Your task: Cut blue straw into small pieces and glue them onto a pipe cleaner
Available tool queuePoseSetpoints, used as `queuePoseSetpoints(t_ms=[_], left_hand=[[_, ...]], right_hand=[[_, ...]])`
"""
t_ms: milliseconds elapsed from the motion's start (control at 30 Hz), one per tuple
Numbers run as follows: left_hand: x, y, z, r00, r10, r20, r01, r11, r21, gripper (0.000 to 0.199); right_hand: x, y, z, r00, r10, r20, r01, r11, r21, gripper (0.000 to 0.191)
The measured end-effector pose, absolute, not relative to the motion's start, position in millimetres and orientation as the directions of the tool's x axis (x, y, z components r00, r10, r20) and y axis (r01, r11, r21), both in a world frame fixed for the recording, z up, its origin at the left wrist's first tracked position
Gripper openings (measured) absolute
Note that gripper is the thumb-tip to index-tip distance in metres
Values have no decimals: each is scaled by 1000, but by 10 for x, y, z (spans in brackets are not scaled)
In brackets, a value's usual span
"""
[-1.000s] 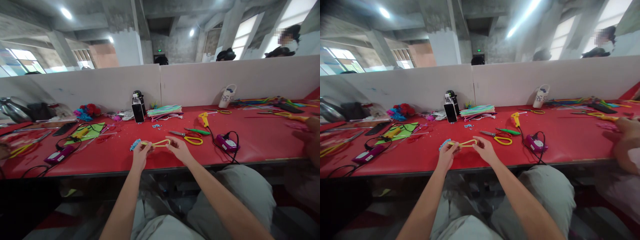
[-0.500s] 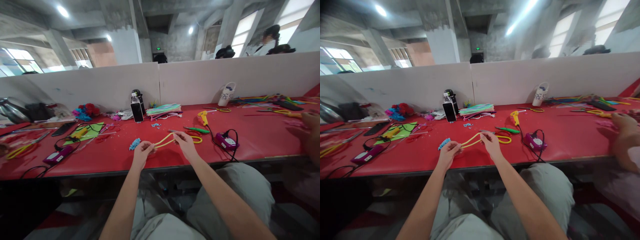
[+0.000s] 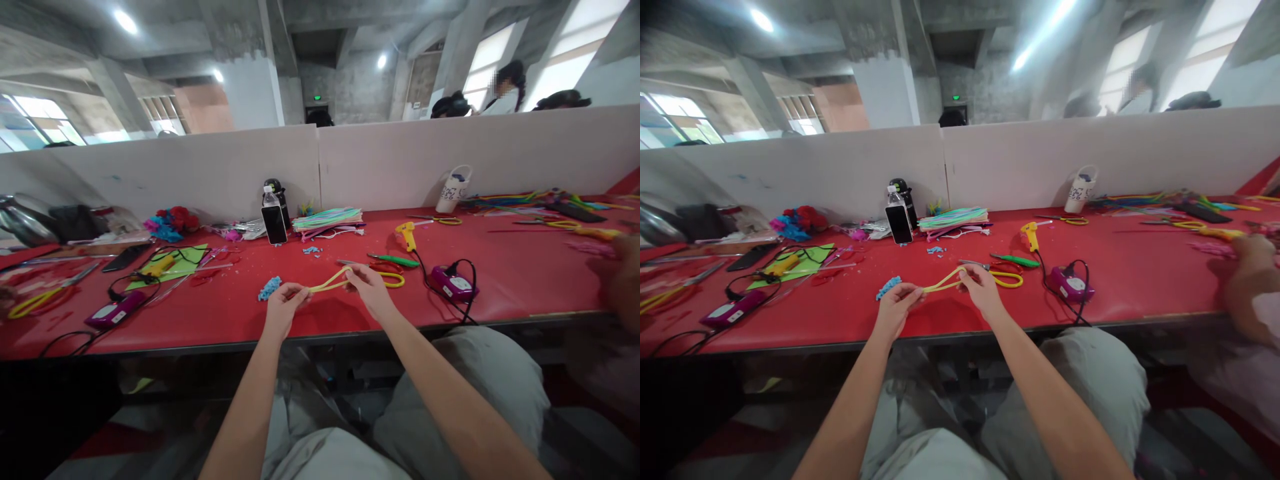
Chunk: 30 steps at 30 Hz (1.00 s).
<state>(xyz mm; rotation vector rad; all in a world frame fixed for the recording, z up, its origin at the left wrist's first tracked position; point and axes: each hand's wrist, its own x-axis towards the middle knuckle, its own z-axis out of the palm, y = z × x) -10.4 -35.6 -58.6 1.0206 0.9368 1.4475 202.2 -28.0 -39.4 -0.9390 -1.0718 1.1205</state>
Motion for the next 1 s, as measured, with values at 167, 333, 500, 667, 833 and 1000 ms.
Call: queuePoseSetpoints(t_ms=[167,333,500,667,833,1000], left_hand=[[-107,-365,-581,-43,994,98,-350,-107,931,30],[-140,-361,-583,-21,996,85,-387,-86,918,22],[-153,-362,-569,-17,997,80,-402,-80,912,21],[-139,-361,-581,-11,995,96,-390,-93,916,24],[-116,-351,-616,-1,992,122,-354,-115,928,28],[-98,-359,-628,29,990,137,-308,-122,943,31]], right_hand=[[2018,-280,-396,86,981,175,-202,189,-961,42],[2023,-280,-407,95,981,171,-182,186,-966,46],[2027,-255,-442,111,980,163,-181,181,-967,47],[2031,-242,-459,130,979,156,-180,178,-967,45],[2018,-276,-434,141,977,160,-153,181,-971,40],[2014,-285,-445,146,973,176,-126,195,-973,37]])
